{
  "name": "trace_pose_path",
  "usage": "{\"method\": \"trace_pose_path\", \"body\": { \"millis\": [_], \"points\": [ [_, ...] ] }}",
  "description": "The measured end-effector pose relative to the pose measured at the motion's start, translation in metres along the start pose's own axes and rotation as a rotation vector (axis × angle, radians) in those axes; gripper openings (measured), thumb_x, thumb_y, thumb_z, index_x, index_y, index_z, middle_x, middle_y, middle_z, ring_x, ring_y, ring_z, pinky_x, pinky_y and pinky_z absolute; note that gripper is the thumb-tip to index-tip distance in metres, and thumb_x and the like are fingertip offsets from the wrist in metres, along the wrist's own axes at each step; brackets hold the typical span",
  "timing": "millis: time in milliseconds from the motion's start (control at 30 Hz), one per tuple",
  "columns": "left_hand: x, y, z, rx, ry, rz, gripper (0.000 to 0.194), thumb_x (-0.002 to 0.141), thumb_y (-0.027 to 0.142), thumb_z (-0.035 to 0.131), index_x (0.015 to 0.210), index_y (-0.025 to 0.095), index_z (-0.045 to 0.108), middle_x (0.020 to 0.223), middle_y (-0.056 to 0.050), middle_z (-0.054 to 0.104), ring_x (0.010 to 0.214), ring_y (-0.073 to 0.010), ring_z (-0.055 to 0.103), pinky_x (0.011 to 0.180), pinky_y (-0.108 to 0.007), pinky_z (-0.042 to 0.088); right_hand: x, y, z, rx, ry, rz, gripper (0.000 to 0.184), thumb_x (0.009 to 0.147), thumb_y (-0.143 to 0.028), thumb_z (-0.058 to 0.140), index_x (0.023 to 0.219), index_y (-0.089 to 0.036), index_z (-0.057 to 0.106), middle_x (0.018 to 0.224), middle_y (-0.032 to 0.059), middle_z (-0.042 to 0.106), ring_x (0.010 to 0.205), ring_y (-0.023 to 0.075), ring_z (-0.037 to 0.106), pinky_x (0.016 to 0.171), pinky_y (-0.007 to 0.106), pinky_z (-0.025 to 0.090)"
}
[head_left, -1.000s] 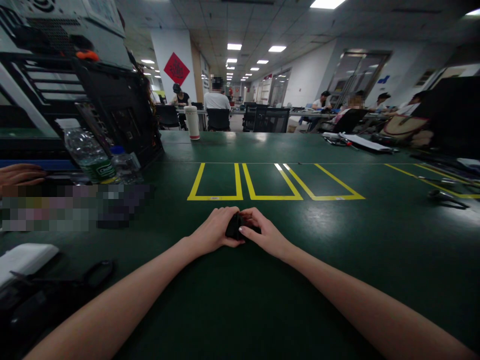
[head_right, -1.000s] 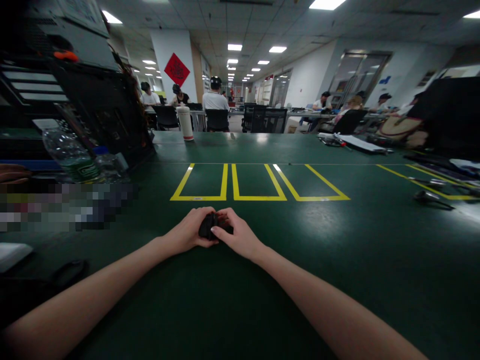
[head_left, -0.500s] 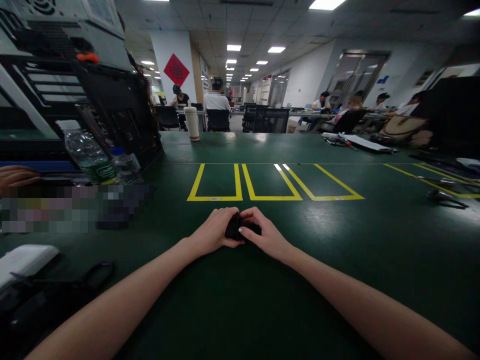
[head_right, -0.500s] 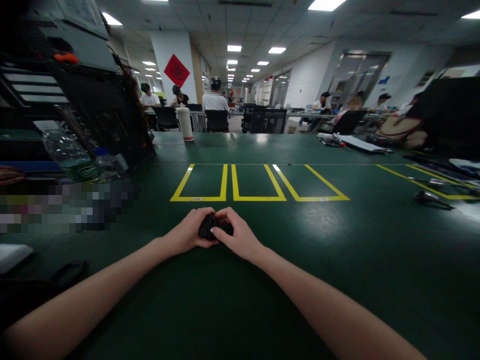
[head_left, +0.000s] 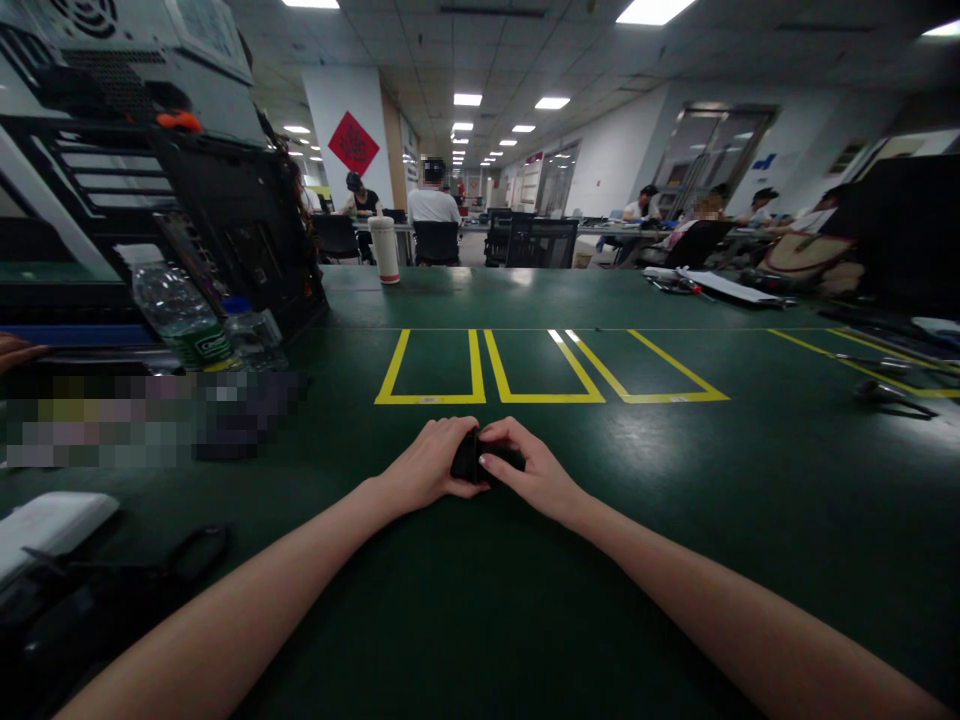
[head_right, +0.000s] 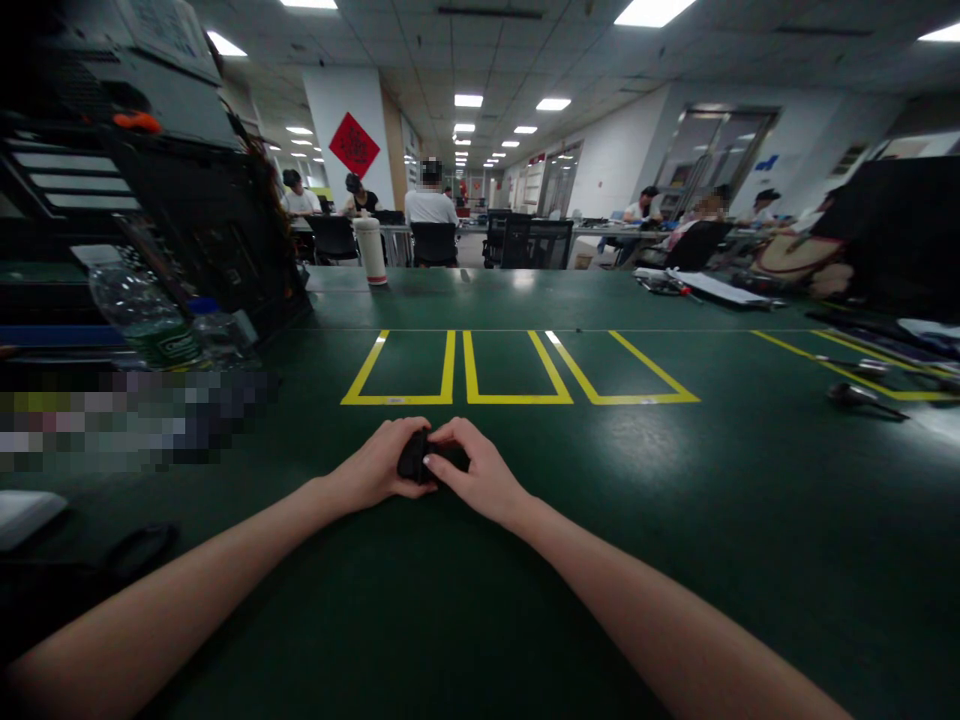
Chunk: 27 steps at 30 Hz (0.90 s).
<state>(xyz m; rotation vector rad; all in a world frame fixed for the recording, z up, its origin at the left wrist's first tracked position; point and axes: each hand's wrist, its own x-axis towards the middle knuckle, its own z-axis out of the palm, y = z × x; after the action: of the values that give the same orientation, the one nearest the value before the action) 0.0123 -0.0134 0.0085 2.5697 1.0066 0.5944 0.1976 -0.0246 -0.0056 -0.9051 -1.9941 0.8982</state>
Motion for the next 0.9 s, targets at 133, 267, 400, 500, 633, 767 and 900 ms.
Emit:
{"method": "trace_pose_path", "body": {
  "millis": [133,267,400,500,633,767,900],
  "points": [
    [0.0000,0.0002,0.0010,-0.010,0.012,0.011,0.056,0.068,0.035,0.066,0.112,0.019,0.035,0.106,-0.008,0.050,0.095,-0.0233,0.050,0.081,-0.039,0.040,-0.0002,-0.0028,0.0006,0.054,-0.044,0.082,0.021,0.081,-0.025,0.049,0.102,-0.021,0.044,0.099,0.0034,0.050,0.093,0.0177,0.051,0.082,0.037,0.044],
    [0.0003,0.0010,0.0013,-0.001,0.000,0.003,0.054,0.069,0.035,0.065,0.111,0.017,0.036,0.105,-0.008,0.050,0.092,-0.0228,0.050,0.079,-0.038,0.041,-0.0015,-0.0042,-0.0018,0.034,-0.077,0.053,0.021,0.080,-0.024,0.051,0.099,-0.021,0.046,0.097,0.0023,0.050,0.090,0.0175,0.051,0.080,0.036,0.045],
    [0.0009,0.0017,0.0009,-0.005,0.007,-0.002,0.056,0.067,0.035,0.066,0.111,0.017,0.035,0.104,-0.008,0.050,0.092,-0.0233,0.051,0.079,-0.039,0.041,-0.0016,-0.0018,-0.0031,-0.035,-0.014,-0.012,0.016,0.079,-0.022,0.052,0.094,-0.022,0.049,0.096,0.0023,0.050,0.091,0.0180,0.049,0.082,0.038,0.042],
    [0.0009,0.0022,0.0001,-0.022,0.010,0.000,0.056,0.067,0.034,0.066,0.111,0.019,0.035,0.105,-0.008,0.050,0.093,-0.0234,0.051,0.080,-0.040,0.041,-0.0009,-0.0016,-0.0021,-0.009,-0.010,0.002,0.015,0.080,-0.022,0.050,0.095,-0.022,0.049,0.095,0.0019,0.050,0.091,0.0171,0.050,0.083,0.037,0.042],
    [0.0003,0.0026,-0.0008,-0.030,0.014,0.001,0.055,0.068,0.033,0.066,0.111,0.019,0.036,0.105,-0.008,0.051,0.095,-0.0237,0.051,0.081,-0.040,0.040,-0.0009,-0.0042,-0.0007,0.051,-0.053,0.088,0.024,0.081,-0.024,0.049,0.104,-0.022,0.043,0.100,0.0039,0.051,0.093,0.0176,0.051,0.083,0.039,0.043],
    [-0.0001,0.0023,-0.0008,-0.025,-0.001,-0.023,0.055,0.067,0.031,0.067,0.111,0.019,0.036,0.107,-0.008,0.050,0.095,-0.0242,0.051,0.079,-0.039,0.041,-0.0021,-0.0058,-0.0018,0.058,-0.096,0.051,0.027,0.078,-0.022,0.053,0.103,-0.022,0.044,0.101,0.0032,0.050,0.093,0.0178,0.051,0.082,0.038,0.044],
    [-0.0005,0.0020,-0.0011,-0.009,-0.010,-0.027,0.056,0.067,0.033,0.066,0.111,0.017,0.036,0.106,-0.009,0.050,0.093,-0.0235,0.050,0.078,-0.038,0.042,-0.0018,-0.0042,-0.0030,0.009,-0.058,0.022,0.021,0.077,-0.023,0.054,0.097,-0.022,0.047,0.096,0.0019,0.049,0.090,0.0174,0.050,0.081,0.036,0.044]
  ]
}}
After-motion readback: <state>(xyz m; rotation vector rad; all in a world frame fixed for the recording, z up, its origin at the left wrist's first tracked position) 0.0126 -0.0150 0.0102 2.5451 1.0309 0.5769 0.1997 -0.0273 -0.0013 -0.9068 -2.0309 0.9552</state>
